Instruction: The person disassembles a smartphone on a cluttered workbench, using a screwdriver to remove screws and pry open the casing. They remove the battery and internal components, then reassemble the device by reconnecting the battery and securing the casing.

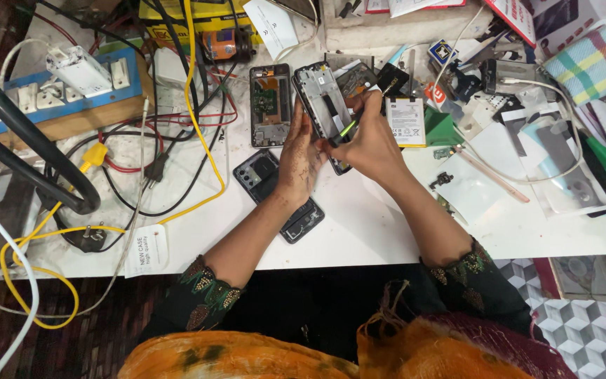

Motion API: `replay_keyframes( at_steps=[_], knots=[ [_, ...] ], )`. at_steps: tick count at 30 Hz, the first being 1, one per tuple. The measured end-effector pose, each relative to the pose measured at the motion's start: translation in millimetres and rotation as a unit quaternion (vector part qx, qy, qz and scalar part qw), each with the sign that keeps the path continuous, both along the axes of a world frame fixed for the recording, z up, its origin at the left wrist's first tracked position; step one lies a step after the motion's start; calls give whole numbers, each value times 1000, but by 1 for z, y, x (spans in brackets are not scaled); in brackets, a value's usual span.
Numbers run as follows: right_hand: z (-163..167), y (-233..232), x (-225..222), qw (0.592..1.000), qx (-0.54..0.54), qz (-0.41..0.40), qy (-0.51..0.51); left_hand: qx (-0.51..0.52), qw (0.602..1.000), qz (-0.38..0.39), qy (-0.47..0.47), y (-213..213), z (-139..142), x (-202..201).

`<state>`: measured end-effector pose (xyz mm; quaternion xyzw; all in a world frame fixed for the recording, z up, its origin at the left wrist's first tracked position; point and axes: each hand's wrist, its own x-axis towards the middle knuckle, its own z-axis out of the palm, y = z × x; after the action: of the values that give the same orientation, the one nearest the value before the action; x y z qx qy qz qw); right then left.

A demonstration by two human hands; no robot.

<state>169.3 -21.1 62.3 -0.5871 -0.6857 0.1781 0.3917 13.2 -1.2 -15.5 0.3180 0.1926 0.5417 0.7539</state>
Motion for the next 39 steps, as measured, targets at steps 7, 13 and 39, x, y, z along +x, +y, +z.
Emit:
replay_keyframes(
  at_steps=[7,13,39],
  knots=[
    [-9,4,2,999,17,17,37,-15,999,-31,-37,8,-18,1],
    [-17,7,3,998,17,17,64,7,997,-61,-52,5,-8,-1],
    [-11,9,7,977,-52,7,206,-30,997,-67,-38,-1,14,-5]
  ],
)
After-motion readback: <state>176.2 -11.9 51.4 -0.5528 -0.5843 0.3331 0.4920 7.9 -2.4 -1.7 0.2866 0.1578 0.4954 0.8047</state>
